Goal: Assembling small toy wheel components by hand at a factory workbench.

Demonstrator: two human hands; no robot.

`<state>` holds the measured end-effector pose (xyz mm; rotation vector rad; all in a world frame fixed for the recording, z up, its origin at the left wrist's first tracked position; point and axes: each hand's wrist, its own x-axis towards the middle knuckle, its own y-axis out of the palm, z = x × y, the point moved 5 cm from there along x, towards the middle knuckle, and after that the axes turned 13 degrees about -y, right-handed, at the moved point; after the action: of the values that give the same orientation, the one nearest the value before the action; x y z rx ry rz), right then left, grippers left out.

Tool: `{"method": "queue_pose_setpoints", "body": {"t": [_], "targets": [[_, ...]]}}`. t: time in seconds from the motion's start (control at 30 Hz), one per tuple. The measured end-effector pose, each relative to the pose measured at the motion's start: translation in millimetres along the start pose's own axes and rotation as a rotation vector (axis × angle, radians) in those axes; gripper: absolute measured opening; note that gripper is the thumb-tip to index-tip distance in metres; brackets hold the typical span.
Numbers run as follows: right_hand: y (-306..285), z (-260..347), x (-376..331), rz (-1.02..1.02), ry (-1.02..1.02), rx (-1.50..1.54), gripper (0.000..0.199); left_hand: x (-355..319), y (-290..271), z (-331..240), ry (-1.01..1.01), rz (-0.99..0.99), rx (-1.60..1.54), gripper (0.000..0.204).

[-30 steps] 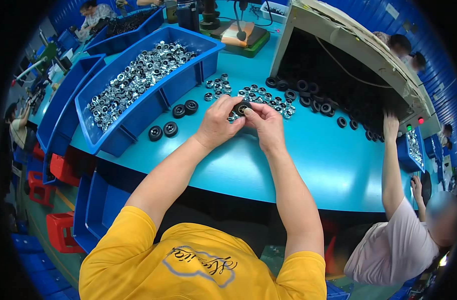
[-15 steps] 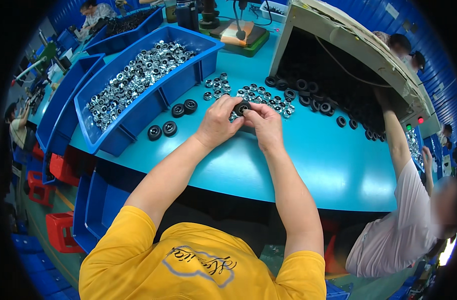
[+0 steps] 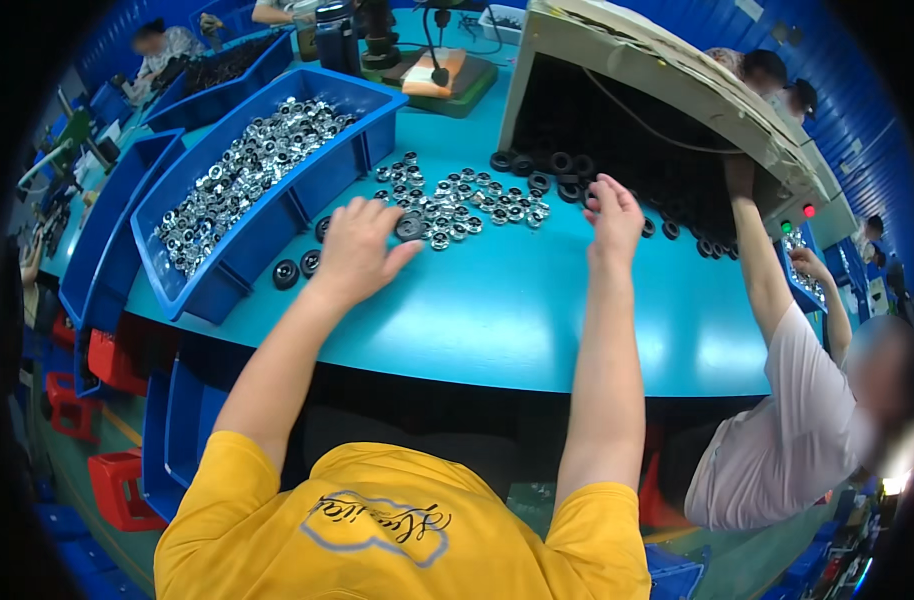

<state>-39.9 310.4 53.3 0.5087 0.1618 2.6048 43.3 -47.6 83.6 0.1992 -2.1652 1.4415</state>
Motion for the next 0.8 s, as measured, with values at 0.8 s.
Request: {"method": "queue_pose_setpoints", "body": {"t": [0.8], "targets": [[12, 20, -34, 0.285, -0.822, -0.92, 0.022, -9, 7, -19, -0.131, 0.141, -0.515, 0.027]]}}
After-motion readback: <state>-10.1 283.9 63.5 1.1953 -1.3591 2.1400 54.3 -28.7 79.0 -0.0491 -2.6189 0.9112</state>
